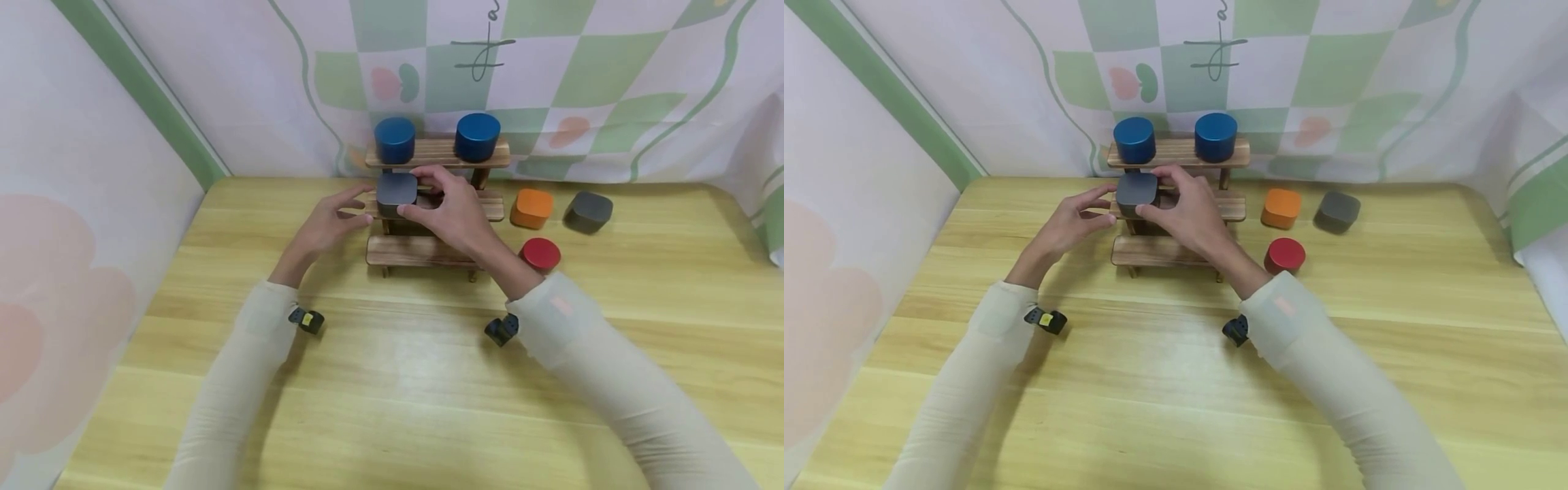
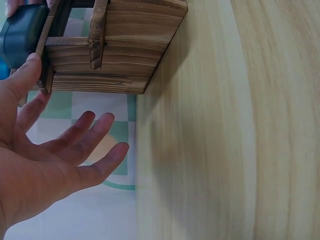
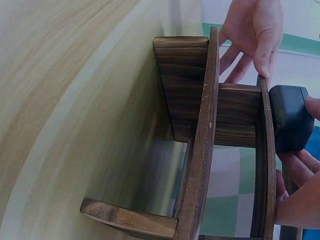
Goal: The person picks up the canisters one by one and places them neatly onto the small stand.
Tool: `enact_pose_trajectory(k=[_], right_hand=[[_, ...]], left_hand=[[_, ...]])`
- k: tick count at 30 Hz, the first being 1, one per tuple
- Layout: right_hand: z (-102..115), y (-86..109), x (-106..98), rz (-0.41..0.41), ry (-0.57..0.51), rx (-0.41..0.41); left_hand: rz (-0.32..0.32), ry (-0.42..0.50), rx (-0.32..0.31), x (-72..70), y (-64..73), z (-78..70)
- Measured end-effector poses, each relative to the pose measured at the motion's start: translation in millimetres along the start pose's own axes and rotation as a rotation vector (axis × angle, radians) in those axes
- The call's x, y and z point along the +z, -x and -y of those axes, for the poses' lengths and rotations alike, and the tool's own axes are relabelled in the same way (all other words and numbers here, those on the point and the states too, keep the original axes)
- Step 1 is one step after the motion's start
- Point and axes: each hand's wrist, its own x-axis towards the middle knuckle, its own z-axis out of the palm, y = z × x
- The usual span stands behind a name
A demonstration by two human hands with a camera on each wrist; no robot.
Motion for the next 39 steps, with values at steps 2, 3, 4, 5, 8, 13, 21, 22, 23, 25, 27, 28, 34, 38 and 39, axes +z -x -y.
enact_pose_trajectory(k=[2,3,4,5,8,13,21,22,23,25,27,28,34,38,39], right_hand=[[0,-0.3,0,-0.002,0.009,-0.001],[0,-0.4,0,-0.002,0.011,-0.001],[0,-0.5,0,-0.002,0.013,-0.002],[0,-0.6,0,-0.002,0.014,-0.003],[0,-0.4,-1,-0.002,0.007,-0.01],[-1,2.4,-3,-0.019,-0.002,-0.032],[-2,11.3,-10,-0.031,0.046,-0.042],[-3,13.2,-12,-0.032,0.06,-0.046],[-3,15.4,-13,-0.033,0.08,-0.05],[-6,20.3,-18,-0.036,0.116,-0.066],[-9,25.7,-24,-0.042,0.149,-0.086],[-10,28.4,-27,-0.043,0.161,-0.094],[-19,37.8,-43,-0.037,0.189,-0.09],[-24,40.6,-53,-0.02,0.184,-0.062],[-24,41.4,-55,-0.015,0.186,-0.055]], left_hand=[[0.0,-0.005,0.0,0.1,-0.1,-0.2],[-0.001,-0.004,-0.002,0.0,0.0,-0.2],[-0.002,-0.004,-0.003,0.1,0.0,-0.2],[-0.002,-0.003,-0.006,0.2,0.0,-0.2],[-0.002,-0.001,-0.01,0.3,0.0,-0.4],[0.0,-0.011,-0.006,0.8,0.7,-2.7],[0.001,-0.016,-0.03,0.8,1.7,-4.8],[0.001,-0.014,-0.032,0.9,2.1,-5.4],[0.002,-0.013,-0.036,0.9,2.4,-5.8],[0.002,-0.019,-0.042,1.2,2.8,-7.1],[0.003,-0.026,-0.044,1.7,2.9,-7.6],[0.004,-0.03,-0.045,1.9,2.8,-7.6],[0.002,-0.046,-0.043,1.4,3.2,-6.7],[-0.003,-0.043,-0.051,0.8,3.5,-6.4],[-0.005,-0.042,-0.051,1.0,3.5,-6.1]])
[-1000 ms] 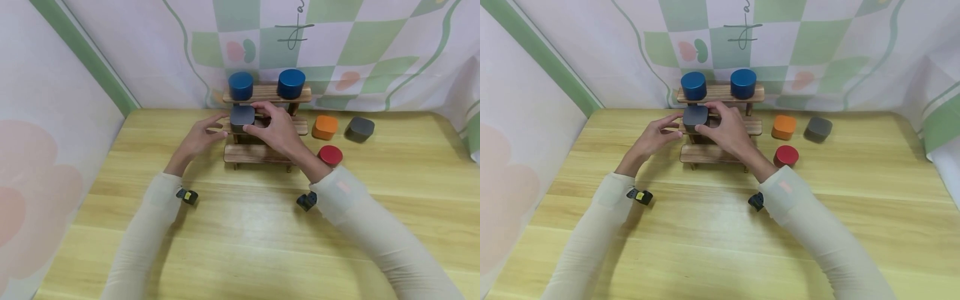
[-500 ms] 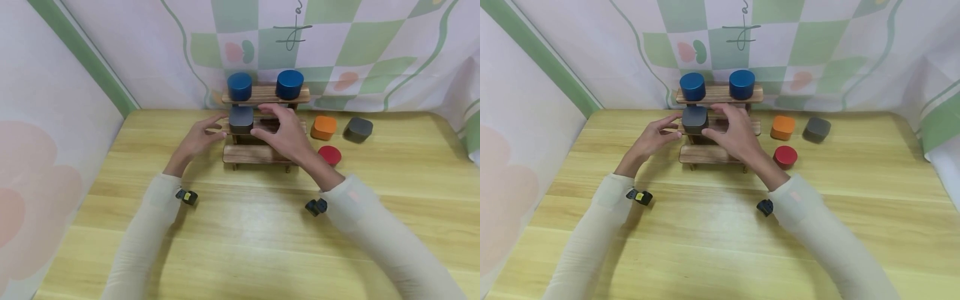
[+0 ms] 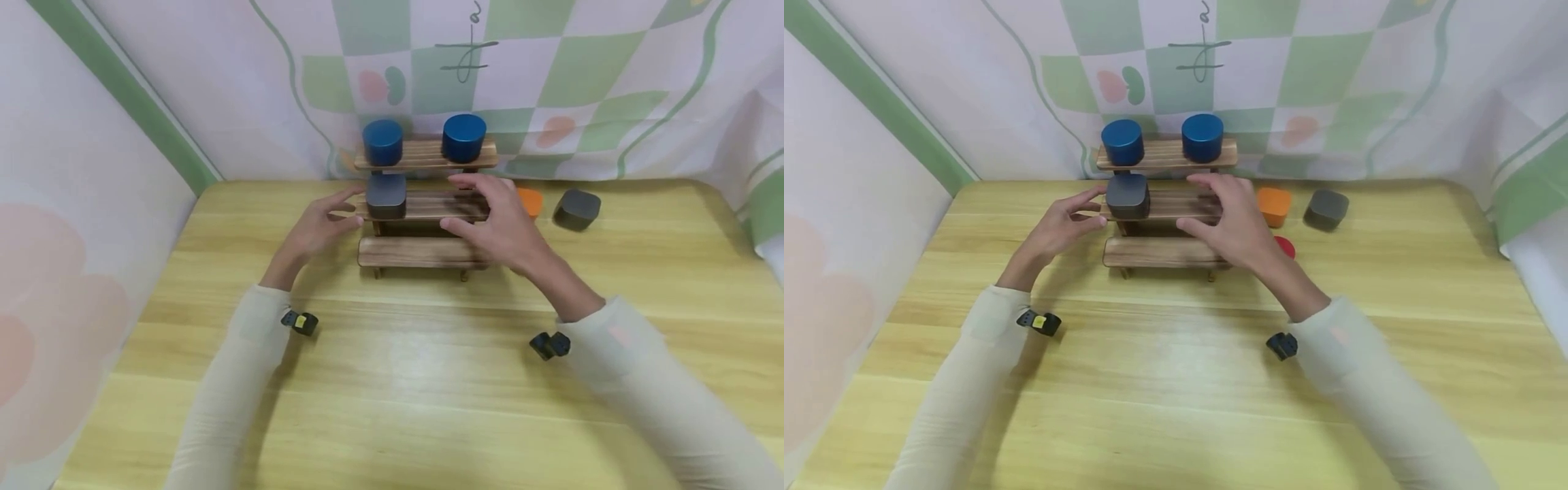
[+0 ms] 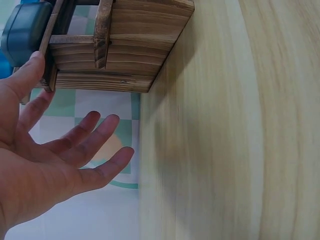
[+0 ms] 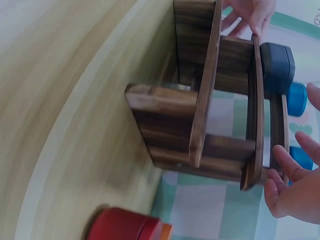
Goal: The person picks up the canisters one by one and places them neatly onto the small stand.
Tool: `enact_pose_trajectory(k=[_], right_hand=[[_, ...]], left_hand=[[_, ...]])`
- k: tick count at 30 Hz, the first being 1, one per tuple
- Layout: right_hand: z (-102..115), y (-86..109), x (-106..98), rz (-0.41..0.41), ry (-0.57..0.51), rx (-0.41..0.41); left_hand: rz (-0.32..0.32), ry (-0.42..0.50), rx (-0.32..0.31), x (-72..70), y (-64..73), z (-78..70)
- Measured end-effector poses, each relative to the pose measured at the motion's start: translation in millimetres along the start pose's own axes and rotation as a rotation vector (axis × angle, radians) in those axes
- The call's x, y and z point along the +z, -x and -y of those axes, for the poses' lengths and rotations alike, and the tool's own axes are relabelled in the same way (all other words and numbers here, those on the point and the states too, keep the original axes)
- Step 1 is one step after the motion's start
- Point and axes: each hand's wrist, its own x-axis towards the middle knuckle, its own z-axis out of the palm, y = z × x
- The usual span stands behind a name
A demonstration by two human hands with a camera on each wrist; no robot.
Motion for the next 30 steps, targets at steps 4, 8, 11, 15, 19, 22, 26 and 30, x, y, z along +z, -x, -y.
enact_pose_trajectory(k=[4,8,11,15,19,22,26,30], right_hand=[[-5,2.8,-9,0.016,0.022,0.018],[-11,8.1,-18,0.018,0.028,0.03],[-17,13.6,-22,0.018,0.03,0.039],[-26,20.7,-28,0.009,0.04,0.051],[-36,24.5,-35,0.003,0.041,0.079],[-42,27.0,-39,0.002,0.034,0.105],[-50,33.9,-46,-0.009,0.021,0.114],[-62,39.1,-56,-0.024,0.028,0.107]], left_hand=[[-0.002,0.007,-0.012,-1.8,1.2,2.1],[-0.01,0.012,-0.033,-2.3,2.3,3.6],[-0.011,-0.001,-0.036,-2.9,3.4,4.9],[-0.001,-0.008,-0.025,-3.2,4.2,6.6],[0.002,0.004,-0.024,-2.4,4.1,7.5],[0.0,0.012,-0.028,-2.6,4.1,8.4],[0.0,0.02,-0.024,-2.6,4.2,9.4],[0.004,0.023,-0.03,-2.4,4.1,9.1]])
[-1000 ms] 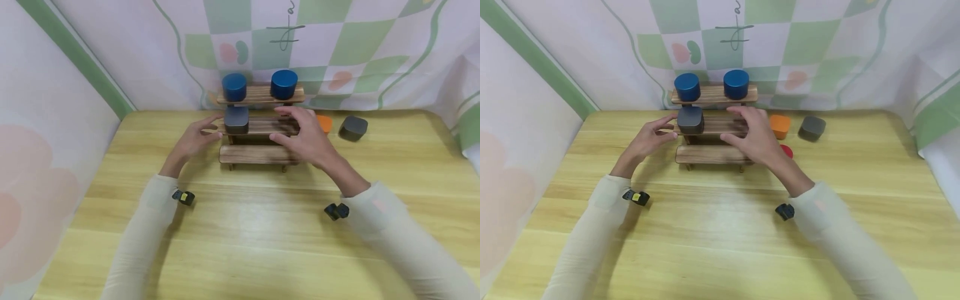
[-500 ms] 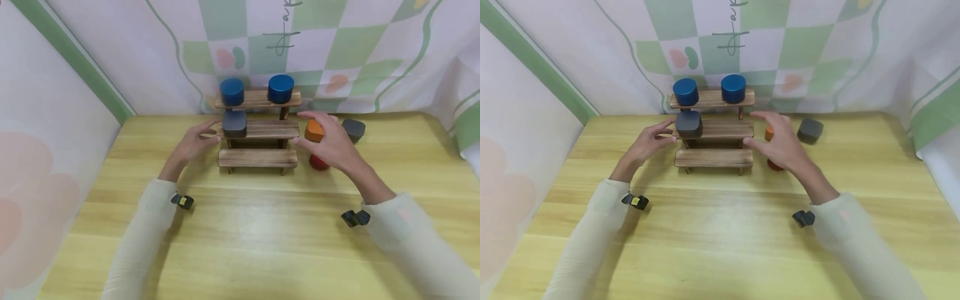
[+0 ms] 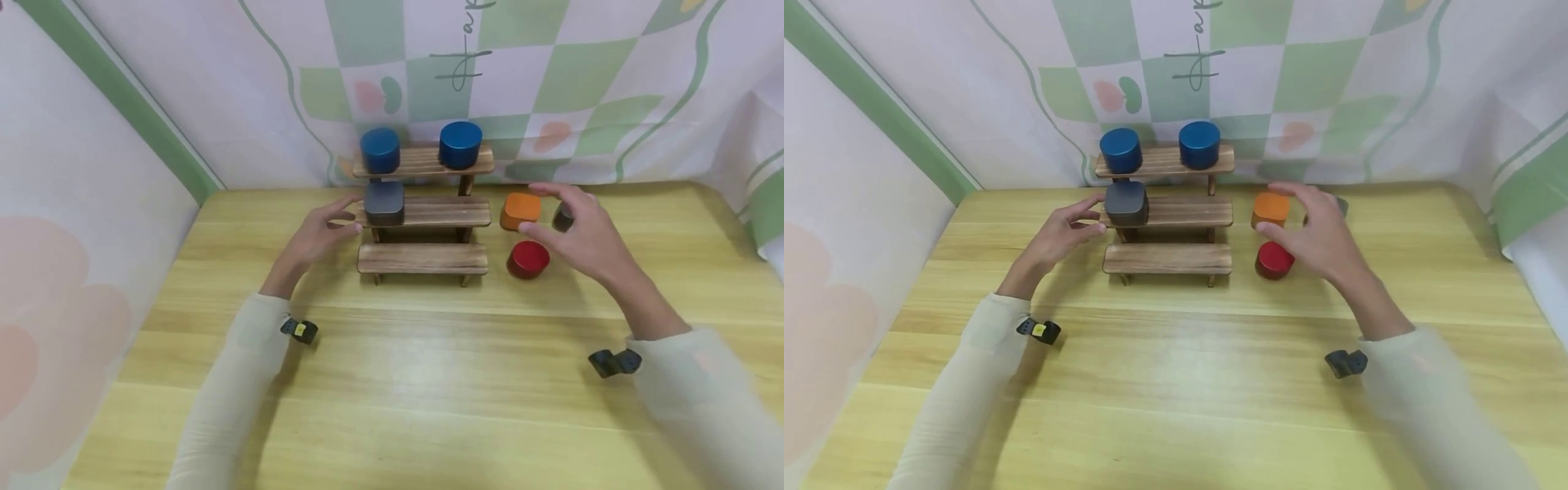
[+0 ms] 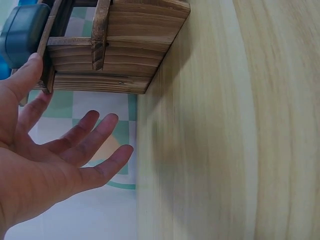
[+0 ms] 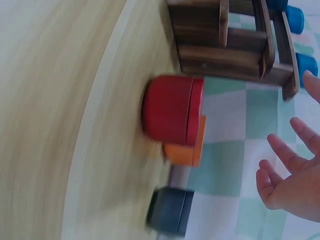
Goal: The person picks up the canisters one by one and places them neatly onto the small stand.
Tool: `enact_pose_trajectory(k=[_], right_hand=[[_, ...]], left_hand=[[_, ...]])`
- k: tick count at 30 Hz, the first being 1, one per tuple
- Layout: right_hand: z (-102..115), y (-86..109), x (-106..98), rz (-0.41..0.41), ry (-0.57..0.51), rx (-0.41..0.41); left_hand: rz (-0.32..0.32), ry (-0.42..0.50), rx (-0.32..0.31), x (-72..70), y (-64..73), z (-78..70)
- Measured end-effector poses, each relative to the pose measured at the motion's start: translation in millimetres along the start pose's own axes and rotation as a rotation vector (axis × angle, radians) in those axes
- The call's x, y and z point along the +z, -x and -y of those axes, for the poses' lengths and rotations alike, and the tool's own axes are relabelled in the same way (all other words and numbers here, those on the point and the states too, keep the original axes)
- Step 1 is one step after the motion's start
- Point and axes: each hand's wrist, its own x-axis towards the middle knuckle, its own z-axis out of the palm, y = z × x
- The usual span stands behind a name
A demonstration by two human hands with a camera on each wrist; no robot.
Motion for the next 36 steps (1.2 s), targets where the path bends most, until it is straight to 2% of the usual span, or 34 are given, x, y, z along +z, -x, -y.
enact_pose_trajectory(k=[3,11,19,23,31,36], right_hand=[[-13,0.2,-8,-0.011,0.008,0.003],[-49,0.1,-27,-0.051,0.013,0.075],[-77,0.8,-37,-0.034,0.039,0.114],[-89,-1.1,-41,0.013,0.016,0.16],[-113,-5.8,-50,0.18,-0.032,0.281],[-124,-6.6,-52,0.212,-0.082,0.326]], left_hand=[[-0.003,-0.003,-0.011,-0.1,0.8,-0.4],[-0.012,-0.004,-0.006,0.9,-0.2,1.7],[-0.011,0.006,-0.013,0.7,1.3,0.6],[-0.01,0.008,-0.022,0.7,1.8,0.6],[-0.021,0.025,-0.025,1.7,0.5,1.9],[-0.022,0.022,-0.02,1.4,-1.2,3.2]])
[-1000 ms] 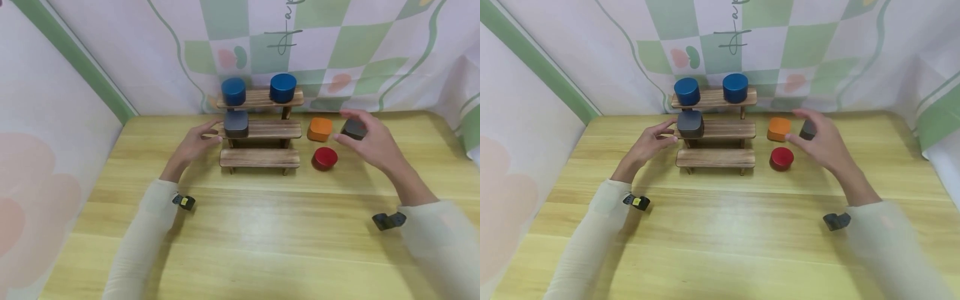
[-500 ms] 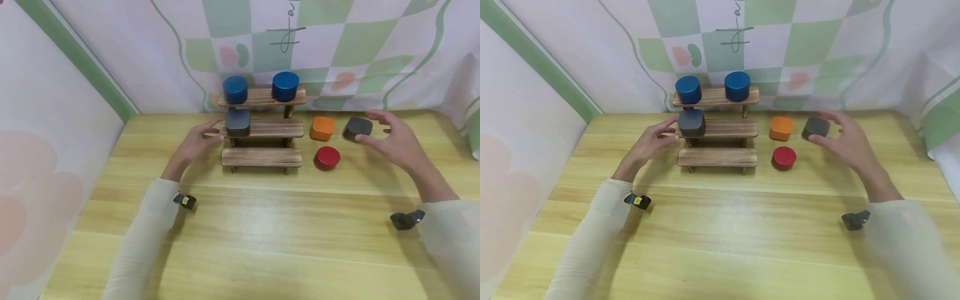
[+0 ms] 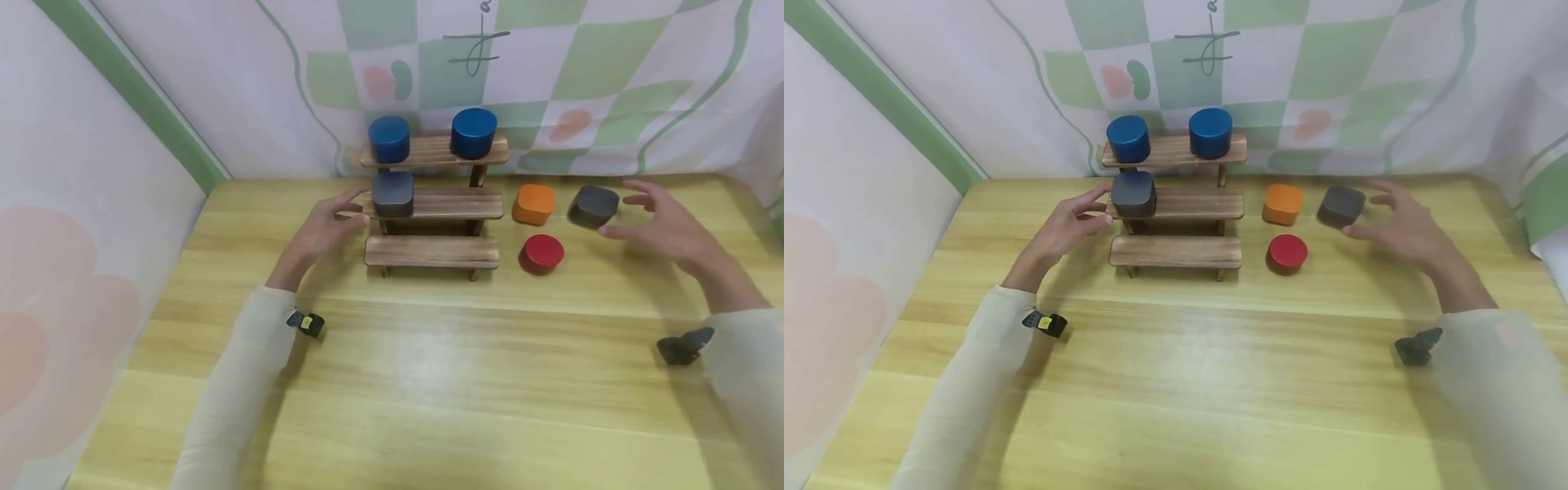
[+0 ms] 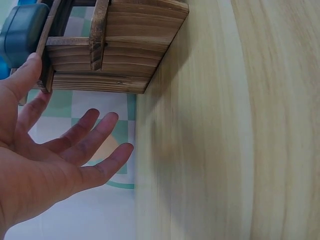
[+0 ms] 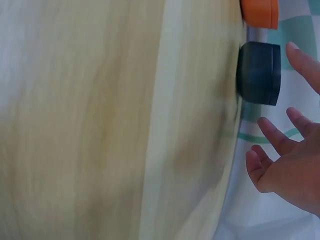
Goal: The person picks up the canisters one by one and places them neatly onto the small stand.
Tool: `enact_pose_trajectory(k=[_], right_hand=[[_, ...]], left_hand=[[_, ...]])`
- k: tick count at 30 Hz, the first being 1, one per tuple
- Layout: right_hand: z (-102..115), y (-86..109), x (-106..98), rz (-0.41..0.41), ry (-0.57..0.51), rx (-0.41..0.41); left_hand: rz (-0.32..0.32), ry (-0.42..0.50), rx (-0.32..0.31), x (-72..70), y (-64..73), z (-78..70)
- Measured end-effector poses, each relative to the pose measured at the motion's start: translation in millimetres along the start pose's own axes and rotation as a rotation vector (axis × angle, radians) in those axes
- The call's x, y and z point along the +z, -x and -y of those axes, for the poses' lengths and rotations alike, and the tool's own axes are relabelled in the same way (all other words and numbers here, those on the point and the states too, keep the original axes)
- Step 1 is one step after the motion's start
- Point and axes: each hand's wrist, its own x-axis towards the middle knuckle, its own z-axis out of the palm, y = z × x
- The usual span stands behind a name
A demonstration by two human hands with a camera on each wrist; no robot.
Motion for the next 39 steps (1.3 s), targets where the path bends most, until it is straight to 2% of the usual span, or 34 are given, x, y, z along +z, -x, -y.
enact_pose_trajectory(k=[10,22,29,39], right_hand=[[-8,-8.5,-3,0.028,-0.035,0.038],[-6,-16.6,-2,0.024,0.015,0.048],[-9,-20.0,0,0.005,0.057,0.057],[-7,-24.9,4,-0.019,0.106,0.033]], left_hand=[[0.009,0.003,0.012,-1.1,-1.5,-0.2],[0.008,0.002,-0.002,-0.5,-1.6,-0.1],[0.005,-0.002,0.01,-0.1,-1.9,0.2],[0.006,0.005,0.014,-0.4,-1.0,0.0]])
